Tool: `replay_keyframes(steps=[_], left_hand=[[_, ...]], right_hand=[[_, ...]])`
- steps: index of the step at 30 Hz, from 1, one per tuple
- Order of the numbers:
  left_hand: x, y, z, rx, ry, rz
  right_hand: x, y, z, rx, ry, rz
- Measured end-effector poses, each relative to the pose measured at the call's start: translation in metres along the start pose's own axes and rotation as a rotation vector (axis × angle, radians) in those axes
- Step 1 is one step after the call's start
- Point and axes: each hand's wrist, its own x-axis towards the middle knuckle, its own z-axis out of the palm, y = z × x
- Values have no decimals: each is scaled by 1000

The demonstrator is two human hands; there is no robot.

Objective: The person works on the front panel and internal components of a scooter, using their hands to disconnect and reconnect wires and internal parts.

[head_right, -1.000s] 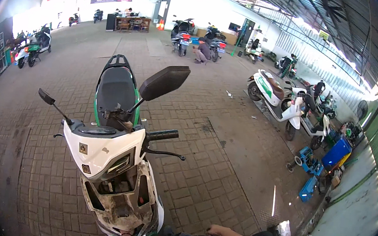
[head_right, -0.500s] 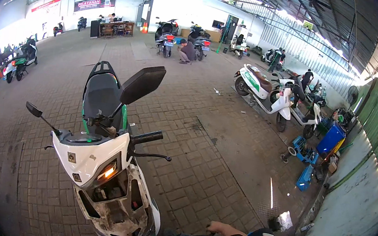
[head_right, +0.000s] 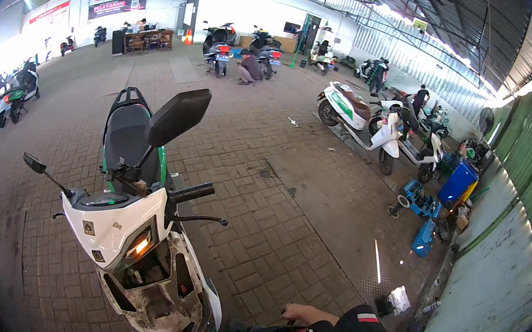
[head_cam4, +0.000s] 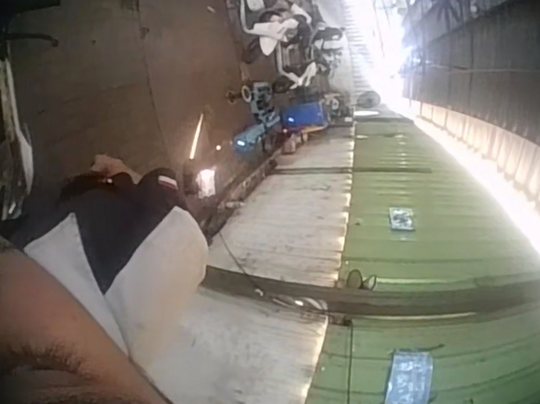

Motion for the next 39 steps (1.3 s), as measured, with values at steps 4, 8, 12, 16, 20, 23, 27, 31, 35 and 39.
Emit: replay_keyframes(steps=[4,8,12,16,20,23,27,31,35,39], left_hand=[[5,8,1,-6,-9,22],[-3,-2,4,-32,2,7],[5,-1,26,-155,16,59],[-23,-29,43,-238,-2,-48],[-37,-47,68,-409,12,-157],[-28,-44,89,-589,17,-202],[-27,-41,110,-1296,306,-301],[-33,-40,92,-746,110,-132],[-43,-54,91,-1104,-89,-236],[-30,-58,75,-1010,-53,-159]], right_hand=[[2,23,10,-8,-4,-10],[18,38,13,-24,-82,40],[-29,1,-23,60,22,34],[-9,-45,-21,405,-130,59],[-6,-123,-11,527,-233,-100],[-23,-189,-17,435,-261,-157],[19,-225,5,227,-467,-538],[3,-252,23,117,-587,-397],[25,-233,63,369,-583,-348],[34,-230,82,487,-528,-595]])
